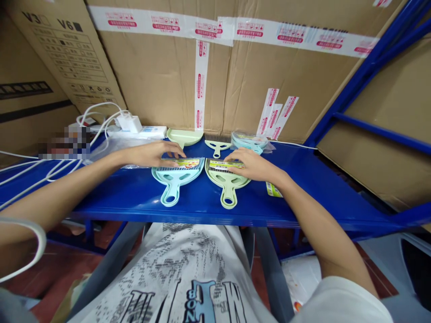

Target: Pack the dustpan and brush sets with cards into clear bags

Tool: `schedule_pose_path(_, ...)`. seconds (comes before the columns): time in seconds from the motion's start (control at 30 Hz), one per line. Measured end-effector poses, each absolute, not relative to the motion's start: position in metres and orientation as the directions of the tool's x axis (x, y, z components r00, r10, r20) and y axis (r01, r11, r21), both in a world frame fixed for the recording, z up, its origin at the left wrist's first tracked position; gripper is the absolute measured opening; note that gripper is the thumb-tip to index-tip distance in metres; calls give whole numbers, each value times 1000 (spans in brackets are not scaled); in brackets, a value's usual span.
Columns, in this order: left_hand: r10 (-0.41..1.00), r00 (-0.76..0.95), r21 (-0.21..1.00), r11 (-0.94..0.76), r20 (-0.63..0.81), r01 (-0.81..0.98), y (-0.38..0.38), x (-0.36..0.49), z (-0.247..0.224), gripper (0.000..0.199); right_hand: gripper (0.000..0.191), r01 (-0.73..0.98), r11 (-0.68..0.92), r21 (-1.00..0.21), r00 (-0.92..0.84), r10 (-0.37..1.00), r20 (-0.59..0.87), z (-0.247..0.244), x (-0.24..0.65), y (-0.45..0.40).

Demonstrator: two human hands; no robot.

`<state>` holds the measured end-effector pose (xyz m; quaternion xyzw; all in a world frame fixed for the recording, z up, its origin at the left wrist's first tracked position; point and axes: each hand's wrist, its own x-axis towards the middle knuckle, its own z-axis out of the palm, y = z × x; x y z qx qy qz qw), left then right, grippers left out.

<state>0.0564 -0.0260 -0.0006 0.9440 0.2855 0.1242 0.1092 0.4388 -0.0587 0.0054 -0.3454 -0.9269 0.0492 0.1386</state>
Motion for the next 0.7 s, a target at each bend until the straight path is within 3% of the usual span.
schedule_pose_path(0.2,617,733,318,-783,287,535,-20,45,9,38,34,589,784,-196,-713,618,332,7,433,-63)
schedule_pose_path(0.33,621,766,385,-756,168,529,-18,43,8,44,33,582,792,-184,-716,607,346,6,432,-63)
schedule_pose_path(0.43,572,815,358,-783,94,509,-19,45,4,40,32,580,794,-183,-717,604,348,6,431,-63)
schedule_pose_path(0.7,565,816,311,-803,124,509,-24,55,1,34,31,573,804,-158,-730,589,348,5,433,-63)
